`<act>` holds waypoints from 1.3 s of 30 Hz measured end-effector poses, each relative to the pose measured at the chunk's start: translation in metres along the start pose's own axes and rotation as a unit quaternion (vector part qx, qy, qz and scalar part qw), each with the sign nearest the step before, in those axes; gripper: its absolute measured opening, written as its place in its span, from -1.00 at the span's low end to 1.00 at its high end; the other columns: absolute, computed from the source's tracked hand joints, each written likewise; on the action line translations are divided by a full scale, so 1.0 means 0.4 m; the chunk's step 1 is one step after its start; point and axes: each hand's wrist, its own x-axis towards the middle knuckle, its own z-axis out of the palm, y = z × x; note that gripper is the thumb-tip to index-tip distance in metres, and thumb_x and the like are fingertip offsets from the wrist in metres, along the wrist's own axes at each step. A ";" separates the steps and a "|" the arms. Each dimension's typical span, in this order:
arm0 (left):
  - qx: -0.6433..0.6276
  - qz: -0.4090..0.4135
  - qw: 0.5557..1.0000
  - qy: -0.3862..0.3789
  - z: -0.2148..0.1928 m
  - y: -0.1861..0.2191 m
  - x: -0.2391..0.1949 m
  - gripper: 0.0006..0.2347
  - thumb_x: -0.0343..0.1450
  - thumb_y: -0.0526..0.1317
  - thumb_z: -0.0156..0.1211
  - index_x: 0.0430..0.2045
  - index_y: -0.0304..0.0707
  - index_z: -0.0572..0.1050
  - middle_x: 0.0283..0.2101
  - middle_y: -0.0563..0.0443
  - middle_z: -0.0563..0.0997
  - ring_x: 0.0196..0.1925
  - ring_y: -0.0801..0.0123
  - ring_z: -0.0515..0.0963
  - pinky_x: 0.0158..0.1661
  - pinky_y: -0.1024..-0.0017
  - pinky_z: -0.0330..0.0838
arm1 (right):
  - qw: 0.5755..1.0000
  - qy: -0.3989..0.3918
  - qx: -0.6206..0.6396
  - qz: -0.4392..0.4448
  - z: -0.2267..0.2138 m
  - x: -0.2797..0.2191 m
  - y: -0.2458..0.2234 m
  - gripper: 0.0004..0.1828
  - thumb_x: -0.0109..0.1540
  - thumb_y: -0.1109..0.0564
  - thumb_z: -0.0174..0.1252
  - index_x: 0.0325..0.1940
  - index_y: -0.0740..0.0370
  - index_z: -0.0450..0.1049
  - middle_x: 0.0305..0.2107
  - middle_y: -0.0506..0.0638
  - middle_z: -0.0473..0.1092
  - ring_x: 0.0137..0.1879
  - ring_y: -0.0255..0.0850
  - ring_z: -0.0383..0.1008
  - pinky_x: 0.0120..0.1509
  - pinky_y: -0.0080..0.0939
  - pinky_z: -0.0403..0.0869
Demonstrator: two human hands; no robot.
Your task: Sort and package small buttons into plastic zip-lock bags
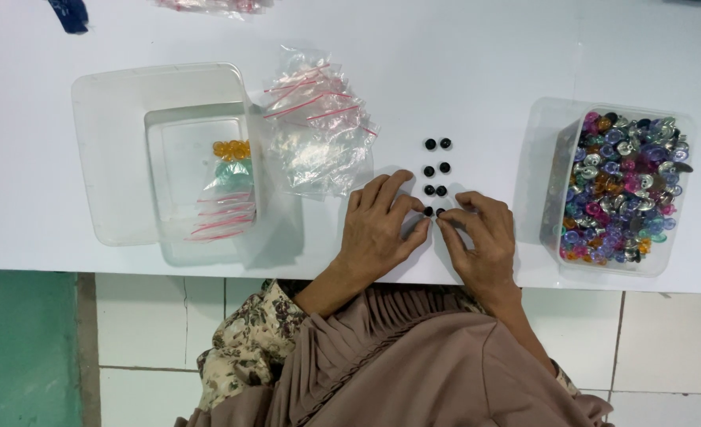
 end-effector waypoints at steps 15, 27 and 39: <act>-0.049 -0.028 0.998 0.009 -0.015 -0.003 0.006 -0.91 0.41 -0.15 0.25 -0.27 -0.01 0.53 0.06 0.02 0.55 0.09 0.12 0.52 -0.12 0.30 0.32 | 0.998 0.002 0.045 0.037 -0.009 -0.005 0.002 -0.93 0.33 0.31 0.28 -0.10 0.26 0.57 -0.07 0.12 0.45 0.06 0.02 0.49 0.19 -0.03 0.46; -0.055 -0.032 0.998 -0.001 -0.014 -0.006 0.004 -0.97 0.45 -0.22 0.22 -0.30 -0.03 0.55 0.05 0.02 0.55 0.07 0.10 0.54 -0.13 0.30 0.32 | 0.999 -0.004 0.039 0.038 -0.007 -0.012 0.012 -0.91 0.32 0.32 0.29 -0.11 0.26 0.56 -0.06 0.13 0.45 0.07 0.02 0.49 0.23 0.02 0.45; -0.043 -0.033 0.999 -0.006 -0.015 -0.006 0.005 -0.84 0.50 -0.18 0.17 -0.06 -0.04 0.55 0.08 0.02 0.54 0.10 0.13 0.52 -0.12 0.32 0.33 | 0.997 -0.003 0.055 0.056 -0.017 0.003 -0.009 -0.85 0.35 0.36 0.22 0.00 0.33 0.57 -0.05 0.17 0.43 0.09 0.04 0.48 0.15 -0.02 0.51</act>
